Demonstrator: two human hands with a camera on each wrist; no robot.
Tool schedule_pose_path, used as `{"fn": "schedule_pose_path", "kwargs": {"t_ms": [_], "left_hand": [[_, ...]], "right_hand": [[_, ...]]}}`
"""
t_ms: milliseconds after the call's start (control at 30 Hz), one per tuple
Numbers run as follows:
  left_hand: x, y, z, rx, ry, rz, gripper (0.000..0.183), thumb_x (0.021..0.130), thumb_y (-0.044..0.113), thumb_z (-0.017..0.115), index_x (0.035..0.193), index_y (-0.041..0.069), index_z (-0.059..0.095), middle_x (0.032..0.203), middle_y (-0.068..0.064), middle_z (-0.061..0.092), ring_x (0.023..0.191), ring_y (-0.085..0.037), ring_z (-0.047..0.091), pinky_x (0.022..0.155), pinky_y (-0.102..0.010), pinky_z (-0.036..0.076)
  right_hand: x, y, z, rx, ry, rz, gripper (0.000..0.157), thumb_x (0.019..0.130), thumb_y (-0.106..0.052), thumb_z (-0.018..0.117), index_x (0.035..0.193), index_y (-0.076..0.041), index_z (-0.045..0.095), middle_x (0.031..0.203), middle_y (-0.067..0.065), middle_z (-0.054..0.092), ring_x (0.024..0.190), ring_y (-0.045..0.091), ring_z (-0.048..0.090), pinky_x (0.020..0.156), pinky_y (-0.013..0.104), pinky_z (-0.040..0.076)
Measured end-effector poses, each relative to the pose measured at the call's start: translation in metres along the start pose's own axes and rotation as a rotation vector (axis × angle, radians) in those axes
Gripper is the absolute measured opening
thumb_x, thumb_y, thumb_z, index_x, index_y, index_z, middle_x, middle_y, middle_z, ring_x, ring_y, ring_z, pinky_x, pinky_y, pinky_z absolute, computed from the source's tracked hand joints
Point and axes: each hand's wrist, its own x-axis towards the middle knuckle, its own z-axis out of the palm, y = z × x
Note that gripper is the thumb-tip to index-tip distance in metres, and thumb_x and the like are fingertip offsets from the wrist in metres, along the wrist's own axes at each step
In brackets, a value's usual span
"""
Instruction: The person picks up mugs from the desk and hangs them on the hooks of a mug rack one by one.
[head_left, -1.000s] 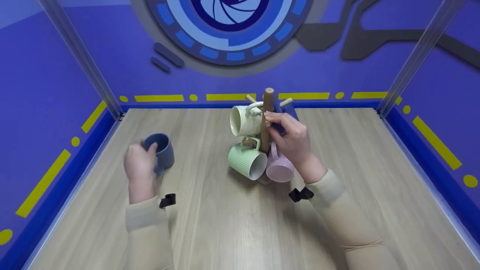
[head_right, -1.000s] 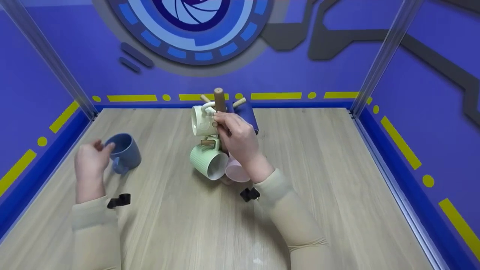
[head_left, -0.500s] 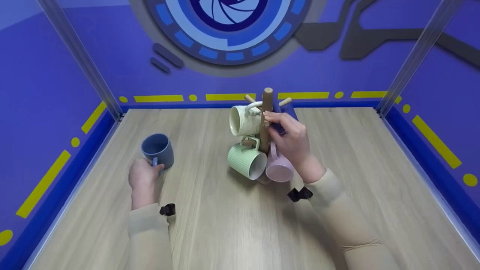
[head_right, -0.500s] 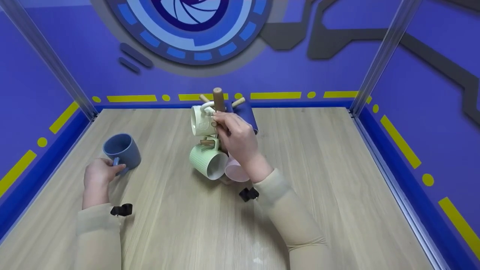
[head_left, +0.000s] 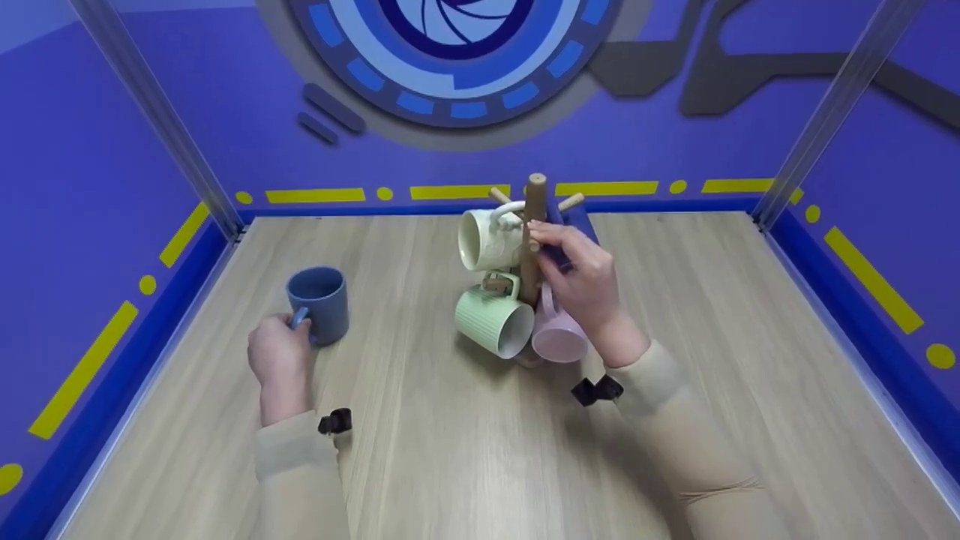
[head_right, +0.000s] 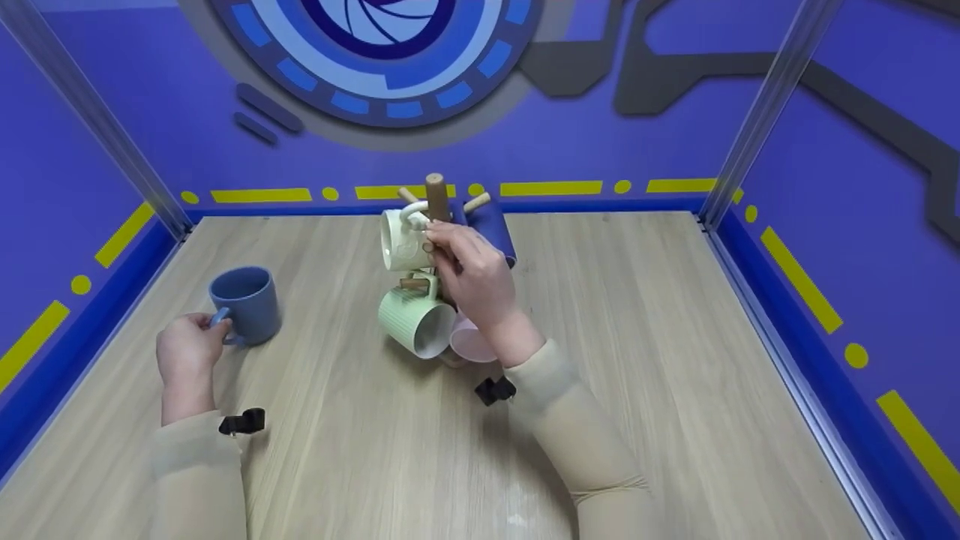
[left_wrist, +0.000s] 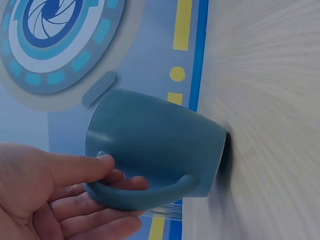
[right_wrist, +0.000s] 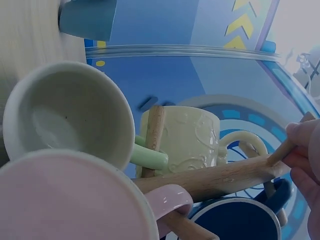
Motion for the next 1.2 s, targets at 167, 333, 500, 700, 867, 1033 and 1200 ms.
{"fn": "schedule_pose_path", "kwargs": {"t_ms": [167, 333, 500, 700, 867, 1033, 1200], "left_hand": [[-0.005, 0.005, -0.004, -0.031, 0.049, 0.048, 0.028, 0.102, 0.017, 0.063, 0.115, -0.006, 0.072, 0.114, -0.027, 0.073, 0.108, -0.046, 0.069, 0.095, -0.057, 0.053], [-0.013, 0.015, -0.010, 0.004, 0.057, 0.143, 0.027, 0.101, 0.020, 0.066, 0.112, -0.003, 0.075, 0.110, -0.026, 0.075, 0.105, -0.047, 0.070, 0.090, -0.060, 0.053], [-0.026, 0.032, -0.018, 0.022, 0.020, 0.197, 0.026, 0.101, 0.023, 0.067, 0.111, 0.000, 0.076, 0.108, -0.023, 0.076, 0.100, -0.043, 0.072, 0.087, -0.057, 0.054], [-0.048, 0.055, -0.024, 0.005, -0.036, 0.264, 0.025, 0.100, 0.022, 0.069, 0.115, 0.002, 0.076, 0.112, -0.020, 0.077, 0.103, -0.038, 0.074, 0.091, -0.053, 0.059], [-0.068, 0.073, -0.023, -0.010, -0.106, 0.354, 0.025, 0.098, 0.022, 0.070, 0.115, 0.004, 0.076, 0.112, -0.018, 0.077, 0.104, -0.035, 0.075, 0.090, -0.052, 0.060], [-0.086, 0.087, -0.016, 0.011, -0.150, 0.493, 0.023, 0.095, 0.020, 0.073, 0.112, 0.005, 0.078, 0.109, -0.015, 0.079, 0.102, -0.033, 0.076, 0.088, -0.050, 0.062], [-0.099, 0.095, -0.008, 0.033, -0.112, 0.679, 0.020, 0.089, 0.020, 0.078, 0.103, 0.006, 0.079, 0.100, -0.009, 0.080, 0.092, -0.026, 0.077, 0.080, -0.044, 0.063]], "right_hand": [[0.000, -0.007, -0.003, -0.030, -0.036, 0.018, 0.027, 0.087, 0.016, 0.066, 0.111, 0.004, 0.073, 0.113, 0.019, 0.076, 0.110, 0.034, 0.073, 0.106, 0.025, 0.053], [-0.002, -0.030, -0.004, -0.042, 0.066, -0.022, 0.043, 0.083, 0.024, 0.054, 0.118, 0.006, 0.070, 0.120, 0.020, 0.074, 0.117, 0.033, 0.070, 0.109, 0.030, 0.053], [-0.009, -0.063, 0.007, 0.081, -0.018, -0.076, 0.037, 0.085, 0.015, 0.066, 0.121, 0.008, 0.067, 0.119, 0.021, 0.073, 0.112, 0.032, 0.071, 0.104, 0.035, 0.056], [-0.028, -0.079, 0.026, 0.082, -0.486, 0.154, 0.060, 0.092, -0.016, 0.078, 0.144, -0.001, 0.053, 0.142, 0.013, 0.063, 0.130, 0.025, 0.062, 0.113, 0.037, 0.050], [-0.043, -0.075, 0.044, 0.065, -0.680, 0.317, 0.081, 0.091, -0.030, 0.081, 0.156, -0.006, 0.039, 0.159, 0.012, 0.046, 0.145, 0.028, 0.049, 0.119, 0.045, 0.044], [-0.052, -0.068, 0.057, 0.055, -0.750, 0.394, 0.096, 0.087, -0.034, 0.084, 0.160, -0.007, 0.029, 0.164, 0.016, 0.036, 0.148, 0.033, 0.043, 0.119, 0.049, 0.042], [-0.055, -0.065, 0.059, 0.041, -0.783, 0.392, 0.100, 0.083, -0.034, 0.088, 0.161, -0.013, 0.029, 0.158, 0.015, 0.040, 0.139, 0.034, 0.049, 0.113, 0.050, 0.048]]}}
